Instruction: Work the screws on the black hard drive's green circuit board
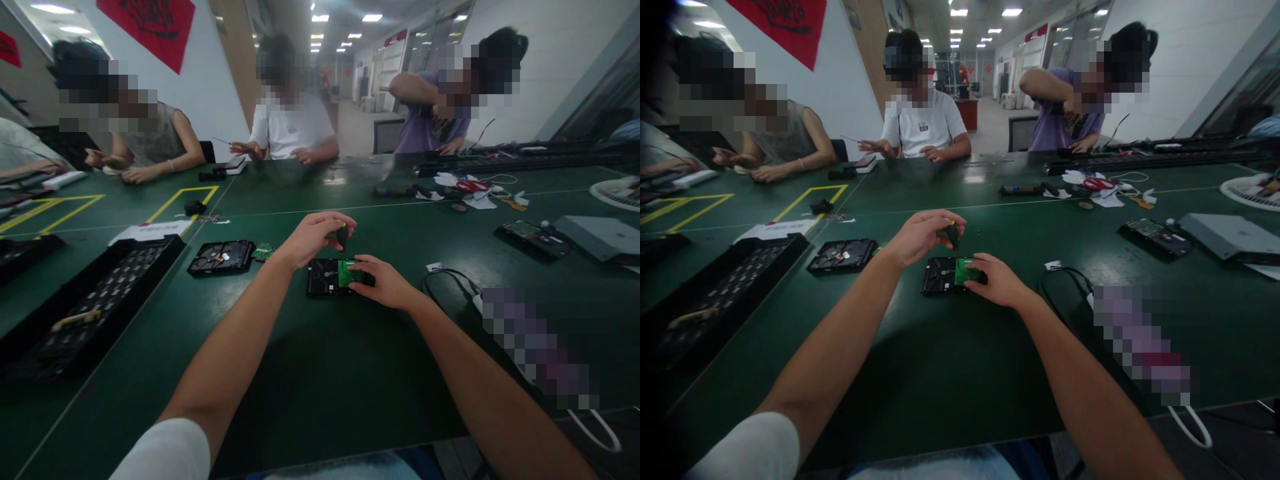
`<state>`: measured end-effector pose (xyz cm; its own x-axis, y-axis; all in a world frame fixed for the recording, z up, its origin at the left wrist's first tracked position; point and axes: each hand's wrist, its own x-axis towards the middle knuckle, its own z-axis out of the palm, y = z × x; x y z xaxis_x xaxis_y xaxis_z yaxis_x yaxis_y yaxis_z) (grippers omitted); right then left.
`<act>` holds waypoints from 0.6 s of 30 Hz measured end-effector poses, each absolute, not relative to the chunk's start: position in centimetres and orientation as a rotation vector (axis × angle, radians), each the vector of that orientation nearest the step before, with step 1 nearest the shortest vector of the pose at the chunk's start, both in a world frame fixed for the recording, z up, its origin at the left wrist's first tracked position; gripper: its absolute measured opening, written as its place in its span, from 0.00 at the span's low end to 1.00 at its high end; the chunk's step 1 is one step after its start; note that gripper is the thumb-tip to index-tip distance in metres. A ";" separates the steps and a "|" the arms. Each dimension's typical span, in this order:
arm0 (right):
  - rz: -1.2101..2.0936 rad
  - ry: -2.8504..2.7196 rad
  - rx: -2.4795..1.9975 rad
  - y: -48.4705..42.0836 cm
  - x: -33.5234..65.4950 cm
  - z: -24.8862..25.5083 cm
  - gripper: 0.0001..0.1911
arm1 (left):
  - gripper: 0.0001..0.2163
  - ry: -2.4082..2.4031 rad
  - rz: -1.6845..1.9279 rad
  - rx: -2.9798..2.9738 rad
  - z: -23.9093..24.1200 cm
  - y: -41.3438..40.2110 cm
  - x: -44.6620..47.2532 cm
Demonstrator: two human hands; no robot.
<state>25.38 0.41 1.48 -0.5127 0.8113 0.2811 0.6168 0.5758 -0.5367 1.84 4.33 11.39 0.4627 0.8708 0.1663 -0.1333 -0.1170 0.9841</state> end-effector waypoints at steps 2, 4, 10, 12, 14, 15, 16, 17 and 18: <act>0.511 -2.308 -1.137 0.4 25.4 1.5 0.23 | 0.11 0.727 0.998 1.458 11.3 4.4 1.8; 0.509 -2.310 -1.149 0.4 25.4 1.5 0.23 | 0.12 0.771 1.020 1.498 11.3 4.4 1.8; 0.506 -2.307 -1.153 0.3 25.4 1.5 0.24 | 0.13 0.804 1.047 1.569 11.1 4.2 2.1; 0.504 -2.300 -1.147 0.3 25.4 1.6 0.23 | 0.14 0.788 1.037 1.556 11.2 4.1 2.3; 0.500 -2.296 -1.150 0.3 25.3 1.6 0.23 | 0.14 0.753 1.025 1.538 11.2 4.0 2.4; 0.499 -2.296 -1.154 0.3 25.2 1.6 0.23 | 0.14 0.733 1.023 1.529 11.2 4.0 2.5; 0.496 -2.298 -1.157 0.2 25.2 1.7 0.23 | 0.13 0.715 1.025 1.522 11.2 4.0 2.6; 0.493 -2.304 -1.158 0.2 25.2 1.7 0.23 | 0.13 0.700 1.030 1.519 11.1 4.0 2.7; 0.490 -2.311 -1.157 0.2 25.1 1.8 0.23 | 0.13 0.692 1.034 1.523 11.0 4.0 2.7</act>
